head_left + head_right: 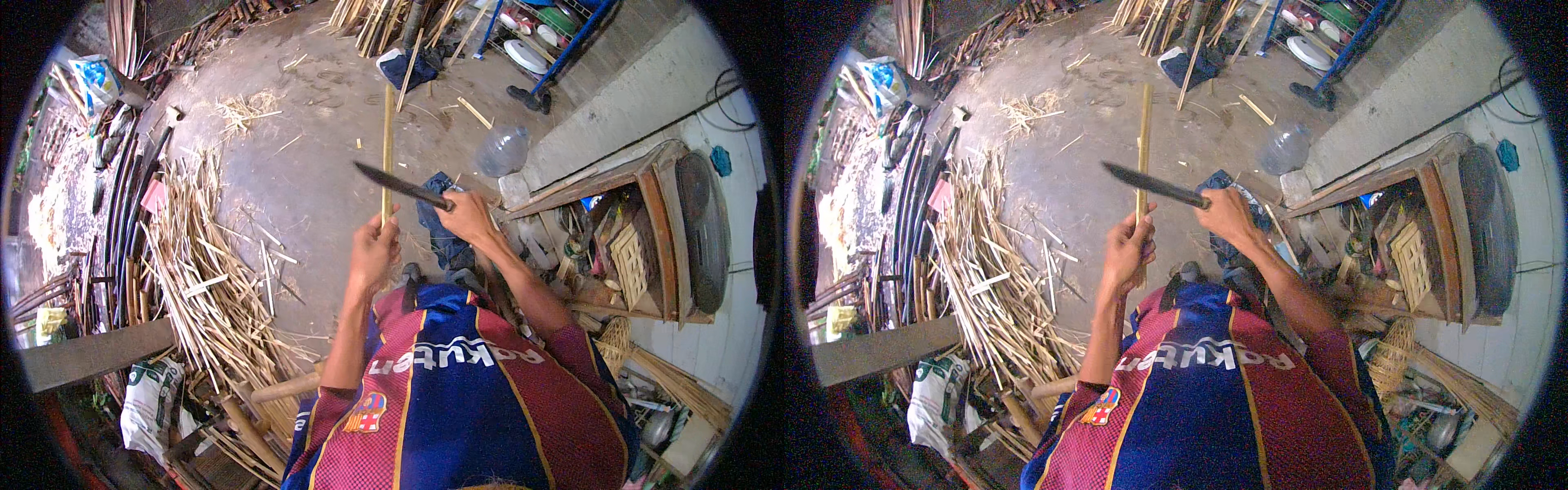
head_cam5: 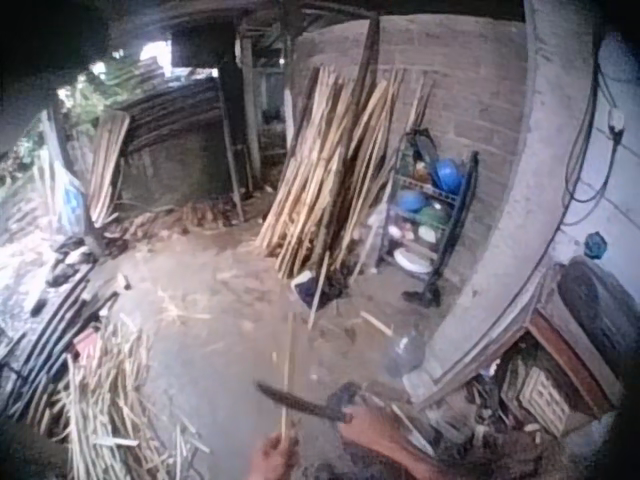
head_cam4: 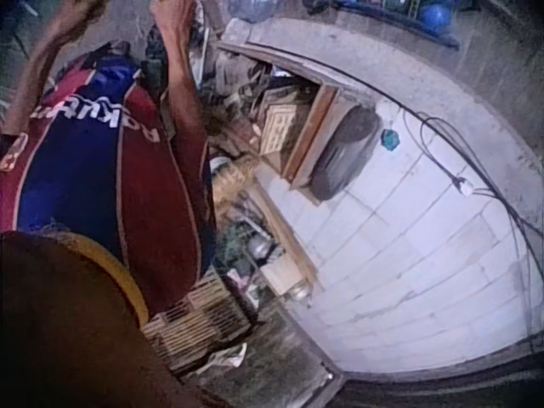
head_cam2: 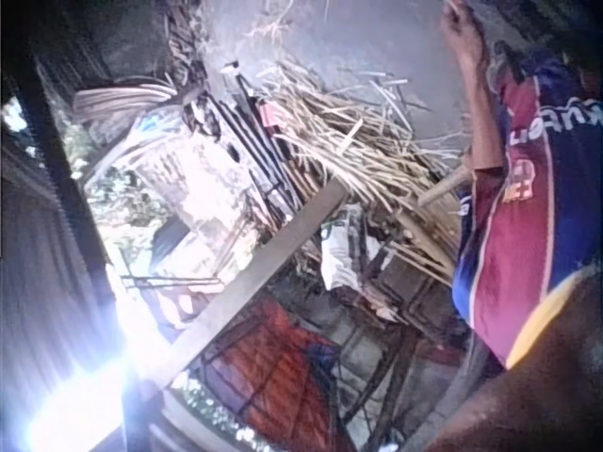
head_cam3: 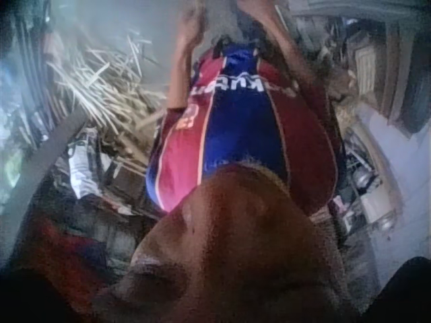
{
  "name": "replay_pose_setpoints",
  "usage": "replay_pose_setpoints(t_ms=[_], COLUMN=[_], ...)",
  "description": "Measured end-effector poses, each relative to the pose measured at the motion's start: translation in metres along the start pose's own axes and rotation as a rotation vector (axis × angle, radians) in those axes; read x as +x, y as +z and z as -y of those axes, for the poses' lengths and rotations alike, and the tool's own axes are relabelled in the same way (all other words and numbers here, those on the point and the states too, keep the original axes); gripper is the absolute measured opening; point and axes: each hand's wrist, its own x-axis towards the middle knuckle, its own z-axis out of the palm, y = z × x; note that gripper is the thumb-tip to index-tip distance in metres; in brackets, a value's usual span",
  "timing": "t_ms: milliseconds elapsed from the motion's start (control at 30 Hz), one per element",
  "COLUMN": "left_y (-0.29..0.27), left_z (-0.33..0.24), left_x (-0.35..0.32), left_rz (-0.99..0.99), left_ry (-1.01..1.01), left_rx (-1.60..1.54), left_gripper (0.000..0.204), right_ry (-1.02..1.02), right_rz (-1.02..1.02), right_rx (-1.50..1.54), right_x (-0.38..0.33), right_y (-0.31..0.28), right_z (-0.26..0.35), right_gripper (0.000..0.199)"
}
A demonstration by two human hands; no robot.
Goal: The person holds a long bamboo stick in the left hand and uses a knife in the right hand to shave thin strips from its surface. The person repeatedly rotates the stick and continues shaving along its length, producing fine shavings that fall to the floor.
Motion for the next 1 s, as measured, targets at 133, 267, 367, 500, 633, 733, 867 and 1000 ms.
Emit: replay_pose_setpoints(t_ms=[133,267,367,500,633,733,867,1000], left_y=[0.005,0.008,0.002,-0.006,-0.005,-0.015,-0.031,-0.034], left_z=[0.008,0.015,0.028,0.028,0.024,0.026,0.034,0.039], left_x=[-0.001,-0.007,-0.004,-0.034,-0.036,-0.039,-0.053,-0.054], left_rz=[-0.052,-0.093,-0.111,-0.046,-0.065,-0.015,0.051,-0.1], left_ry=[-0.011,0.131,0.199,0.091,0.086,0.064,0.114,0.075], left_rx=[0.248,0.438,0.511,0.522,0.459,0.459,0.6,0.59], left_gripper=[0.032,0.03,0.03,0.031,0.032,0.033,0.036,0.04], right_ry=[-0.205,-0.08,-0.168,0.133,0.151,0.08,0.434,0.396], right_rz=[0.076,0.108,0.018,-0.046,-0.047,0.019,-0.229,-0.189], right_rx=[-0.195,-0.294,-0.281,-0.272,-0.205,-0.248,0.013,0.246], right_x=[0.009,0.028,0.035,0.083,0.071,0.058,0.095,0.062], right_y=[0.005,-0.007,-0.005,-0.022,-0.022,-0.027,-0.016,-0.024], right_z=[0.019,0.019,0.011,-0.039,-0.017,-0.007,-0.125,-0.087], right_gripper=[0.019,0.026,0.028,0.03,0.031,0.03,0.035,0.053])
